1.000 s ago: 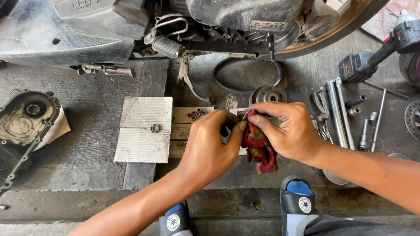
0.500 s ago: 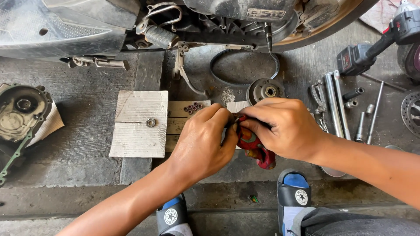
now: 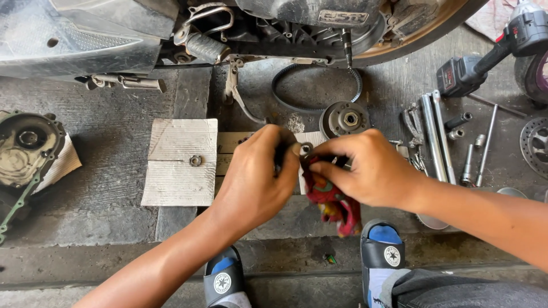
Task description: Cleaning and assembling motorcycle CVT components including rollers and pulley housing
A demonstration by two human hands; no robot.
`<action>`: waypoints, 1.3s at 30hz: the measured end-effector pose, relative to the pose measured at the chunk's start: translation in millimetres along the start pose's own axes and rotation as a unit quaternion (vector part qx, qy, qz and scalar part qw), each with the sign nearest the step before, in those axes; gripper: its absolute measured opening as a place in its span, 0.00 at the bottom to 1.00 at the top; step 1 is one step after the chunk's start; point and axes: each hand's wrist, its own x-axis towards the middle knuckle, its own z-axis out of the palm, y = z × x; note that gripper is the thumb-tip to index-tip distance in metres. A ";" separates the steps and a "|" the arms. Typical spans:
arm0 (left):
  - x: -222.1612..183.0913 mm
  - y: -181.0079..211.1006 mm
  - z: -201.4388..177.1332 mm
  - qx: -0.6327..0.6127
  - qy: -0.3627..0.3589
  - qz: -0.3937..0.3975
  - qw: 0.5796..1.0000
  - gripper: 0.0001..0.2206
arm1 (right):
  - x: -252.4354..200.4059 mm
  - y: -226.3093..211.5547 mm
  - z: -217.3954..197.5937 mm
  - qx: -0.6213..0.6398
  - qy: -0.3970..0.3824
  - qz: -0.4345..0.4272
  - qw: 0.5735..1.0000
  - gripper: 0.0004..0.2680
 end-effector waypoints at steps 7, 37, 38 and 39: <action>-5.7 -0.2 3.1 -0.058 -0.017 -0.113 0.992 0.07 | 2.5 -5.0 -8.9 -0.005 0.105 -0.021 0.994 0.06; -16.8 10.5 19.6 -0.113 0.043 -0.055 0.991 0.13 | -2.6 27.2 6.9 -0.004 0.117 -0.193 0.974 0.05; -16.6 10.8 19.2 -0.115 0.039 -0.057 0.991 0.13 | -2.3 27.1 6.3 -0.025 0.123 -0.216 0.968 0.05; -17.0 11.1 19.1 -0.118 0.033 -0.059 0.991 0.13 | -2.8 26.9 6.0 -0.046 0.130 -0.238 0.961 0.04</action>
